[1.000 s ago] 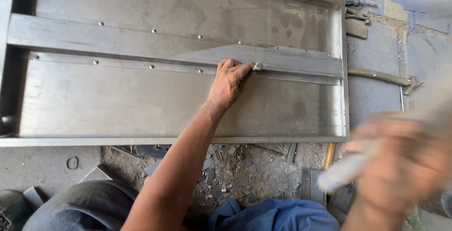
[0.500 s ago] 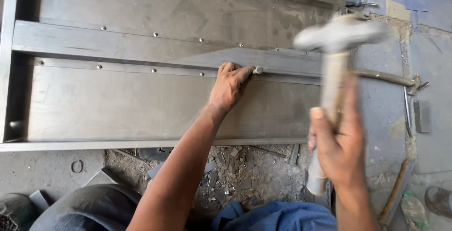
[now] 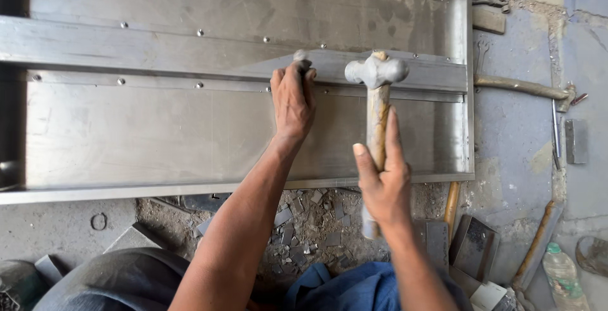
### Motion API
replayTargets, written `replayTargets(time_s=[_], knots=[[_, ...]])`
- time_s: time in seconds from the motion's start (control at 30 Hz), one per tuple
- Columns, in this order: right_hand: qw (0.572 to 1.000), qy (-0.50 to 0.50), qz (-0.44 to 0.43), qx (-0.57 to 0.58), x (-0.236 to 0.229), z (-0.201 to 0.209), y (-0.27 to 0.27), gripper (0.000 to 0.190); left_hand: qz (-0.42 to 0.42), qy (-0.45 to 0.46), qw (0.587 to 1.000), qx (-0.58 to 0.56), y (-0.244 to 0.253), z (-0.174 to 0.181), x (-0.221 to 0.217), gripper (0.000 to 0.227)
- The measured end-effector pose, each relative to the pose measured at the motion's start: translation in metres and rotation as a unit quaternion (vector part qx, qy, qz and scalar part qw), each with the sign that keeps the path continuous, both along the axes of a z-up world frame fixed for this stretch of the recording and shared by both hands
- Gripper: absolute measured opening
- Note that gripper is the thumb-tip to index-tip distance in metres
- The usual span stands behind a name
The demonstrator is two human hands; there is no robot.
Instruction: The person uses a hammer and a metal punch to drive fasteners into a large rectangular metal sheet. They work systematically along the edges and center of the sheet, occasionally flipping it over to access the other side. The person is sitting on the floor in a workshop environment.
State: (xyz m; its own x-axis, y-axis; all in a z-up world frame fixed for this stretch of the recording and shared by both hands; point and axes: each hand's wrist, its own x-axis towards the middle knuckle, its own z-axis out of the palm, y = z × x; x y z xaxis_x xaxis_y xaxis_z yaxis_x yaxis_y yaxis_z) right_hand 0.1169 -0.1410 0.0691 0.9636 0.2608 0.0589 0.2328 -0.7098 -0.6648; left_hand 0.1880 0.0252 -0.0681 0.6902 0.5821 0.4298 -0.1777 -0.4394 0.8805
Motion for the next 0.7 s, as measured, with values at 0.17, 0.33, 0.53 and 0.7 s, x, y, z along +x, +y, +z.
replayTargets(time_s=[0.17, 0.33, 0.53, 0.7], knots=[[0.986, 0.152, -0.062, -0.006, 0.003, -0.034, 0.011, 0.078, 0.005, 0.007, 1.0, 0.012, 0.002, 0.002, 0.0, 0.02], [0.977, 0.013, 0.034, 0.211, 0.0, 0.019, -0.009, 0.071, 0.002, 0.013, 1.0, 0.008, 0.001, 0.005, 0.001, 0.018], [0.912, -0.32, -0.002, 0.256, -0.009, 0.043, -0.031, 0.057, 0.003, 0.003, 1.0, 0.008, 0.001, 0.005, 0.001, 0.016], [0.963, 0.241, -0.102, -0.068, -0.001, -0.036, 0.009, 0.082, 0.004, -0.023, 1.0, 0.02, 0.002, 0.006, -0.002, 0.016]])
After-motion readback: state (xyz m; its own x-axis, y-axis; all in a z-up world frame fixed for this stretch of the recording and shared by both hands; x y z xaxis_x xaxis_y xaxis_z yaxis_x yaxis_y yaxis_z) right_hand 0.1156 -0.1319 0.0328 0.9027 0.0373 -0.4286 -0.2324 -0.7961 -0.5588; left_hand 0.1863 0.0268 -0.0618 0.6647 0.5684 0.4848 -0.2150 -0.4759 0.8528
